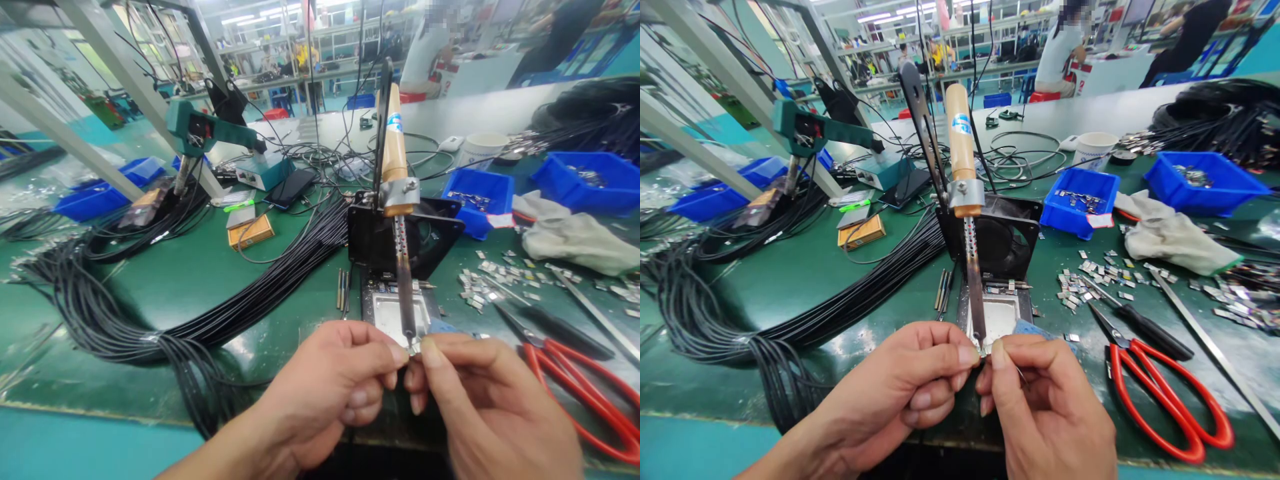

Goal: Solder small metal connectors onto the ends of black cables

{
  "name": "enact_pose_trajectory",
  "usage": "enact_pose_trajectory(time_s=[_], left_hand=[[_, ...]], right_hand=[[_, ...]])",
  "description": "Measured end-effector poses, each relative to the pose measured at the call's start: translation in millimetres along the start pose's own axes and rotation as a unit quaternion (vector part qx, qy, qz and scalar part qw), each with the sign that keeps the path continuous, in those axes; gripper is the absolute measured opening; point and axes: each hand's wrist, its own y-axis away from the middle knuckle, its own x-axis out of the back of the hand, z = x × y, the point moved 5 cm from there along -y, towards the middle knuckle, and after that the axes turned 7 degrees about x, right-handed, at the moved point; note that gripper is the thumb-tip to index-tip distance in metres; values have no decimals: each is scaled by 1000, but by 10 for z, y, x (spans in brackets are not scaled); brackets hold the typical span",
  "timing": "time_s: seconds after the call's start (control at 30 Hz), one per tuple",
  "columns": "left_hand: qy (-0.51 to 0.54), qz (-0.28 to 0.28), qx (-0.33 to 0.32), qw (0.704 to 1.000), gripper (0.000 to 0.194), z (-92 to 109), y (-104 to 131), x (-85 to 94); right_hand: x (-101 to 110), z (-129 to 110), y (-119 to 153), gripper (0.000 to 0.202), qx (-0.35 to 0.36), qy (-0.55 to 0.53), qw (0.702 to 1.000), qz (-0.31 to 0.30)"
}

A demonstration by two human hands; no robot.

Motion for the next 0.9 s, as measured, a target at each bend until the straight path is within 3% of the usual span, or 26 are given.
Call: enact_pose_trajectory(time_s=[0.9], left_hand=[[-8,4,-10,1000,17,31,-17,-1]], right_hand=[[-16,35,6,5,-36,-19,999,23]])
